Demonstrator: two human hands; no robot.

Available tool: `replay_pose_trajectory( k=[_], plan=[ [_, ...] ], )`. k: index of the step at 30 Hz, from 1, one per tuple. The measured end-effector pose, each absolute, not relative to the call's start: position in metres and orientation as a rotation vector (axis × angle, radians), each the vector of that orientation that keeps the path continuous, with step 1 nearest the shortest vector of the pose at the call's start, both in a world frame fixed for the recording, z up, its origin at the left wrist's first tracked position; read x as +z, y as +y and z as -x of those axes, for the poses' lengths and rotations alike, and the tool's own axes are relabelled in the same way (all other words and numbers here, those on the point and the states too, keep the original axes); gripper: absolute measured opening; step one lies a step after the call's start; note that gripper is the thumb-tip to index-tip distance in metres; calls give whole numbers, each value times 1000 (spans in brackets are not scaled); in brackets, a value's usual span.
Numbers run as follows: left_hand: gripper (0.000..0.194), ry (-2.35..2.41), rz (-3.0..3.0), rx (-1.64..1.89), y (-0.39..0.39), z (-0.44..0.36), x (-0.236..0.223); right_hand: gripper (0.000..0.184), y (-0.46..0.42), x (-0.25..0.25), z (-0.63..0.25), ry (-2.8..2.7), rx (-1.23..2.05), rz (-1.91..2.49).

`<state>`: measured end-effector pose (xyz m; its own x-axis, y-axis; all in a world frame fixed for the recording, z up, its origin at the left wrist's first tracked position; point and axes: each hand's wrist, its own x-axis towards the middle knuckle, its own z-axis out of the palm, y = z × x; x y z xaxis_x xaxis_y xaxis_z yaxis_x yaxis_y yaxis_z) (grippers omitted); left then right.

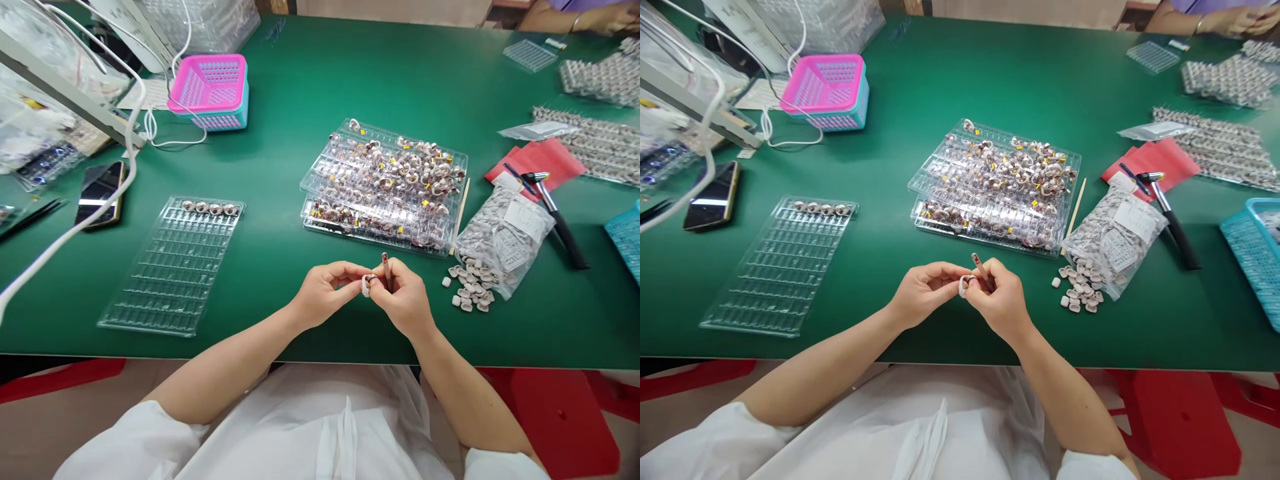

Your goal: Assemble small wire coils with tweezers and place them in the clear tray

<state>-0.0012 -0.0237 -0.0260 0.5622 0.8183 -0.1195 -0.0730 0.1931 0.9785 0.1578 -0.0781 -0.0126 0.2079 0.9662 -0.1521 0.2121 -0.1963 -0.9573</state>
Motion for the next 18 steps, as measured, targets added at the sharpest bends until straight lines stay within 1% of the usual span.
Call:
replay_pose_trajectory(
  k=[7, 13, 16, 18],
  plan=[
    [27, 772, -1190, 715, -22, 2, -28, 12, -78, -15, -163, -1183, 1125, 1581],
    [21, 826, -1090, 738, -19, -1, -22, 18, -79, -14, -164, -1182, 1210, 1556],
    [21, 851, -1025, 735, -18, -2, -17, 22, -79, -13, -168, -1105, 1131, 1531],
    [23, 854, -986, 722, -16, -2, -15, 26, -78, -12, -173, -1027, 1034, 1439]
  ],
)
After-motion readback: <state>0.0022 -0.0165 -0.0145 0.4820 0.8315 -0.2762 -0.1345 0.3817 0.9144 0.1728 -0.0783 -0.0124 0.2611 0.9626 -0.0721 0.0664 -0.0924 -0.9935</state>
